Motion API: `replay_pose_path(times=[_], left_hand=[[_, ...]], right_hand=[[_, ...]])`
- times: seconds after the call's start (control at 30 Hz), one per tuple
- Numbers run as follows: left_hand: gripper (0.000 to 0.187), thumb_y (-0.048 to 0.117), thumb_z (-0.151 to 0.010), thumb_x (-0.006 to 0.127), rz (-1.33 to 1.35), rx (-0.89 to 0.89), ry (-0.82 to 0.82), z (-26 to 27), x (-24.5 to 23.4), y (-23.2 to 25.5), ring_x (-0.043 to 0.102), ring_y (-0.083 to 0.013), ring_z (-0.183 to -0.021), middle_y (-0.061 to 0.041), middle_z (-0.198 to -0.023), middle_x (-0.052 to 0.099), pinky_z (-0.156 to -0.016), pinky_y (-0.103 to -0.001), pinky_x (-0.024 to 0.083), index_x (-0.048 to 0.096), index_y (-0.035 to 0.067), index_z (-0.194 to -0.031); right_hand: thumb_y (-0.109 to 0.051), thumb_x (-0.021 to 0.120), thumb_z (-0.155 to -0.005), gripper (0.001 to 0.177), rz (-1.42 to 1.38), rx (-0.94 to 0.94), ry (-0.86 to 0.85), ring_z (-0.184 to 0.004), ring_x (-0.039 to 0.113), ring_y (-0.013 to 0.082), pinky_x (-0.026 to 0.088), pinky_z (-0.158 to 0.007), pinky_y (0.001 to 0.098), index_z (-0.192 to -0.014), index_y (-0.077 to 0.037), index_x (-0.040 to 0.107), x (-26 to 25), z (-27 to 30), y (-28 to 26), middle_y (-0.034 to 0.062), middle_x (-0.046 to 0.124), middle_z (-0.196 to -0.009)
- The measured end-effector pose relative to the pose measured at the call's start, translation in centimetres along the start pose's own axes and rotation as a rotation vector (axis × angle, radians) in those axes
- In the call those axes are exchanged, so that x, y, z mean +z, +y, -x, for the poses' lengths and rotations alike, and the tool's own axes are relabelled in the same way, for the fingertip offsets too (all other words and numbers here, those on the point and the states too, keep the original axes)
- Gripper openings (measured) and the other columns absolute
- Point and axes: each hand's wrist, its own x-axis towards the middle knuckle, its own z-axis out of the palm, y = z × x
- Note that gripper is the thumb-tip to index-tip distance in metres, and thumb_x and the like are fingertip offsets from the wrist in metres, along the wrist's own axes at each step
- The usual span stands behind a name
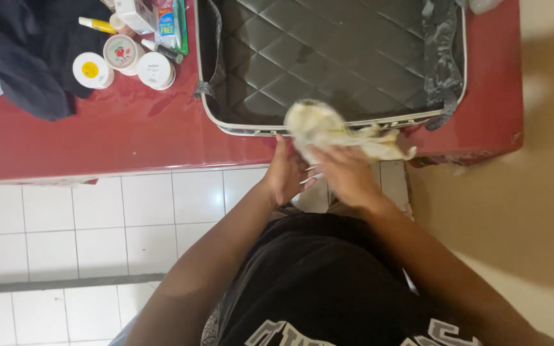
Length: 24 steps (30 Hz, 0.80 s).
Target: Cleaning the exterior and interior of an open suitcase using a cloth.
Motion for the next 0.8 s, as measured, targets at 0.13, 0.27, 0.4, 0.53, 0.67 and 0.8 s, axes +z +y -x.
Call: replay_pose_path(times=[0.13,0.27,0.4,0.53,0.67,0.8], left_hand=[[0.113,0.094,-0.08,0.005,-0.024,-0.006,-0.006,-0.6,-1.4,-0.9,0.049,-0.0206,-0.137,-0.009,-0.149,0.056,-0.096,-0.036,0.037,0.029,0.017,-0.159],[0.108,0.09,-0.082,0.006,0.03,0.028,-0.068,-0.1,-0.3,-0.4,0.045,-0.02,-0.14,-0.002,-0.149,0.051,-0.1,-0.037,0.04,0.028,0.02,-0.162],[0.112,0.09,-0.082,0.009,0.053,0.01,-0.073,-1.5,-2.4,-1.3,0.041,-0.0211,-0.132,-0.005,-0.154,0.044,-0.096,-0.037,0.038,0.032,0.016,-0.163],[0.111,0.089,-0.088,0.013,0.142,0.099,0.112,-0.6,-2.0,-1.3,0.044,-0.0261,-0.141,-0.011,-0.164,0.04,-0.102,-0.041,0.039,0.025,0.006,-0.161],[0.102,0.083,-0.09,0.022,0.22,0.263,0.101,2.1,-3.5,0.0,0.041,-0.0284,-0.146,-0.013,-0.165,0.036,-0.114,-0.045,0.036,0.021,0.012,-0.163],[0.101,0.083,-0.09,0.019,0.247,0.255,0.244,4.6,-5.3,1.6,0.03,-0.0259,-0.152,-0.011,-0.166,0.028,-0.119,-0.049,0.024,0.011,0.016,-0.164]], right_hand=[[-0.017,0.051,-0.103,0.048,-0.063,0.099,0.161,-0.153,0.036,0.037,0.025,-0.124,0.0515,-0.15,-0.011,0.052,2.3,1.9,2.6,0.0145,0.041,-0.163],[-0.014,0.054,-0.096,0.042,-0.041,0.072,0.405,-0.141,0.043,0.04,0.032,-0.117,0.0494,-0.135,-0.005,0.065,4.8,0.7,-0.6,0.0162,0.054,-0.15],[-0.019,0.053,-0.105,0.029,-0.495,0.217,0.44,-0.12,0.062,0.0275,0.047,-0.105,0.0389,-0.124,-0.001,0.067,4.4,-1.2,0.9,0.0151,0.068,-0.127],[-0.024,0.046,-0.113,0.033,-0.735,0.371,0.651,-0.111,0.064,0.0221,0.051,-0.099,0.0333,-0.125,0.001,0.062,-3.7,-4.9,0.6,0.0174,0.069,-0.118],[-0.031,0.051,-0.108,0.035,-0.077,0.235,0.539,-0.115,0.065,0.0289,0.041,-0.106,0.047,-0.124,-0.002,0.062,-2.2,-6.3,0.5,0.0156,0.071,-0.118],[-0.027,0.053,-0.104,0.041,0.087,0.141,0.257,-0.121,0.059,0.0329,0.029,-0.116,0.0531,-0.138,-0.005,0.062,2.4,-9.0,-2.6,0.0177,0.068,-0.129]])
